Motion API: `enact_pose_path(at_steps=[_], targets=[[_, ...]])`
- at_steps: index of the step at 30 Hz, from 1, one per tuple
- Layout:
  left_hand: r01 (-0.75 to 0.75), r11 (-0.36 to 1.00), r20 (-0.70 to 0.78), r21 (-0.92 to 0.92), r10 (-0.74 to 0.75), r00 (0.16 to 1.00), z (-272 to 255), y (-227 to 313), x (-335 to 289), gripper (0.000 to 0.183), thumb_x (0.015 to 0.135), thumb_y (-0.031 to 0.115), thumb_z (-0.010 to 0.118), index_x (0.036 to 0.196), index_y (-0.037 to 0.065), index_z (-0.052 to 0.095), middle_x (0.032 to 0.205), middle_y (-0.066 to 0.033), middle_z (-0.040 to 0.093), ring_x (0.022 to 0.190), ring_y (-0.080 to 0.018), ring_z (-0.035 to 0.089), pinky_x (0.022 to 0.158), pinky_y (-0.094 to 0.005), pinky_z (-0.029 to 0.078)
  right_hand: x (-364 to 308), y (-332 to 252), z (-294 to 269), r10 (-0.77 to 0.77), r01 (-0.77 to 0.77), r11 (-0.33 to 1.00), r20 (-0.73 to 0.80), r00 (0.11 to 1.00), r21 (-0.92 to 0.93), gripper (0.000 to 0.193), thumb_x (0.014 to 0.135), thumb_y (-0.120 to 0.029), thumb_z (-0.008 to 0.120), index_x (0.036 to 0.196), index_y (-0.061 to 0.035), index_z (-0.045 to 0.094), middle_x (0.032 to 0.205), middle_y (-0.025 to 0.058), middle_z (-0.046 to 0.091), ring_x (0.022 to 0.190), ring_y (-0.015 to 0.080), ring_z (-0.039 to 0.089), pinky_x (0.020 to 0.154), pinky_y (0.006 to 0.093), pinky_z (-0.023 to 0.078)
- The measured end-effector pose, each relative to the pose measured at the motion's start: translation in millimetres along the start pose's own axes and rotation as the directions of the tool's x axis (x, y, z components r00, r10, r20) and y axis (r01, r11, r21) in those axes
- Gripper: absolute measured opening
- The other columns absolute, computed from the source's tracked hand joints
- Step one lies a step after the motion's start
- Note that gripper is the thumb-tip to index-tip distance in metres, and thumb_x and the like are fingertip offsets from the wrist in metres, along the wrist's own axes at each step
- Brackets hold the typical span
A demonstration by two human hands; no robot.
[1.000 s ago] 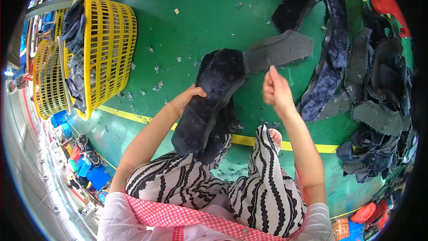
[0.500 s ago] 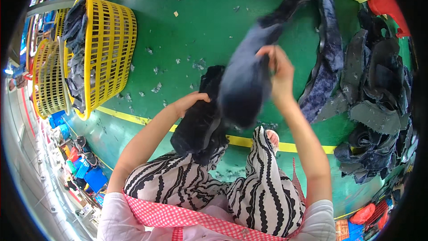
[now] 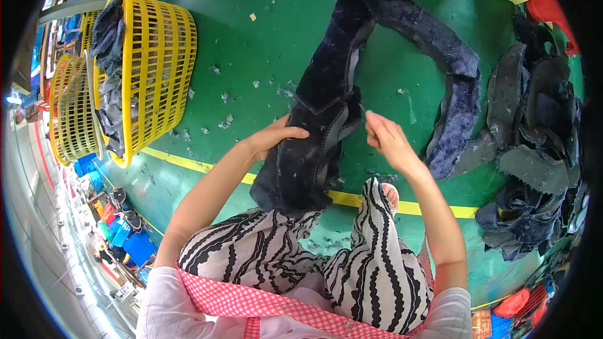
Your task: Trimming excess material from shoe lining components using a small blade.
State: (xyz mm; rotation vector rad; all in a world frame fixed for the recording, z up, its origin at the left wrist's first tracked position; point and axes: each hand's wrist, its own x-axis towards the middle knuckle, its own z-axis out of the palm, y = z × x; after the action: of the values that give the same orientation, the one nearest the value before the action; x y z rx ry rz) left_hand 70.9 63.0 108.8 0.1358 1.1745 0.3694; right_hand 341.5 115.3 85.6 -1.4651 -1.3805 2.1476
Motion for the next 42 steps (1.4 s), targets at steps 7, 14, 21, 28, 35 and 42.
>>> enact_pose_path(at_steps=[7,14,21,28,35,42], targets=[[-0.001,0.995,-0.038,0.103,0.005,0.999,-5,-1,-5,0.073,0.079,0.011,0.064,0.141,0.009,0.024,0.129,-0.0105,0.049,0.112,-0.0204,0.053,0.095,-0.0355,0.045,24,-12,3,-0.006,0.019,0.992,0.101,0.995,-0.129,0.050,0.094,-0.045,0.045,0.077,0.0022,0.050,0.062,0.0076,0.049,0.059,0.0166,0.047,0.057,0.0324,0.040],[-0.045,0.993,-0.045,0.110,0.050,0.998,-8,-5,-5,0.072,0.079,0.012,0.064,0.140,0.008,0.026,0.127,-0.0098,0.050,0.112,-0.0195,0.053,0.095,-0.0342,0.045,16,-22,-6,-0.153,0.105,0.927,-0.107,0.983,-0.361,0.047,0.093,-0.042,0.047,0.076,0.0019,0.051,0.062,0.0194,0.049,0.057,0.0313,0.045,0.058,0.0375,0.039],[-0.025,0.981,-0.062,0.193,0.038,0.997,9,4,-12,0.075,0.077,0.015,0.065,0.140,0.009,0.025,0.127,-0.0098,0.050,0.114,-0.0196,0.051,0.095,-0.0352,0.044,23,-16,-5,0.082,-0.058,0.987,0.159,0.984,-0.148,0.047,0.093,-0.045,0.047,0.074,-0.0026,0.052,0.062,-0.0002,0.043,0.059,0.0093,0.040,0.054,0.0260,0.034],[-0.038,0.984,-0.082,0.175,0.053,0.995,-7,-6,-9,0.077,0.074,0.017,0.068,0.139,0.007,0.028,0.124,-0.0101,0.051,0.112,-0.0184,0.051,0.096,-0.0333,0.042,41,-7,-14,-0.045,-0.044,0.965,-0.328,0.943,-0.260,0.055,0.089,-0.052,0.047,0.076,0.0003,0.058,0.060,0.0099,0.054,0.058,0.0185,0.053,0.059,0.0321,0.042],[-0.058,0.948,-0.066,0.313,0.082,0.994,18,-14,11,0.070,0.077,0.017,0.064,0.138,0.006,0.031,0.123,-0.0091,0.053,0.110,-0.0183,0.053,0.094,-0.0332,0.044,132,-24,-8,-0.406,0.279,0.907,-0.478,0.779,-0.317,0.040,0.077,-0.034,0.070,0.068,-0.0035,0.046,0.062,0.0048,0.046,0.063,0.0152,0.048,0.058,0.0300,0.037],[-0.086,0.981,-0.110,-0.177,0.067,0.992,-12,-5,13,0.062,0.083,0.030,0.060,0.135,0.008,0.035,0.121,-0.0072,0.056,0.105,-0.0189,0.059,0.092,-0.0351,0.047,5,-38,51,-0.196,0.210,0.975,-0.154,0.968,0.080,0.042,0.075,-0.017,0.074,0.062,-0.0097,0.034,0.058,-0.0039,0.031,0.057,0.0076,0.029,0.049,0.0265,0.027]])
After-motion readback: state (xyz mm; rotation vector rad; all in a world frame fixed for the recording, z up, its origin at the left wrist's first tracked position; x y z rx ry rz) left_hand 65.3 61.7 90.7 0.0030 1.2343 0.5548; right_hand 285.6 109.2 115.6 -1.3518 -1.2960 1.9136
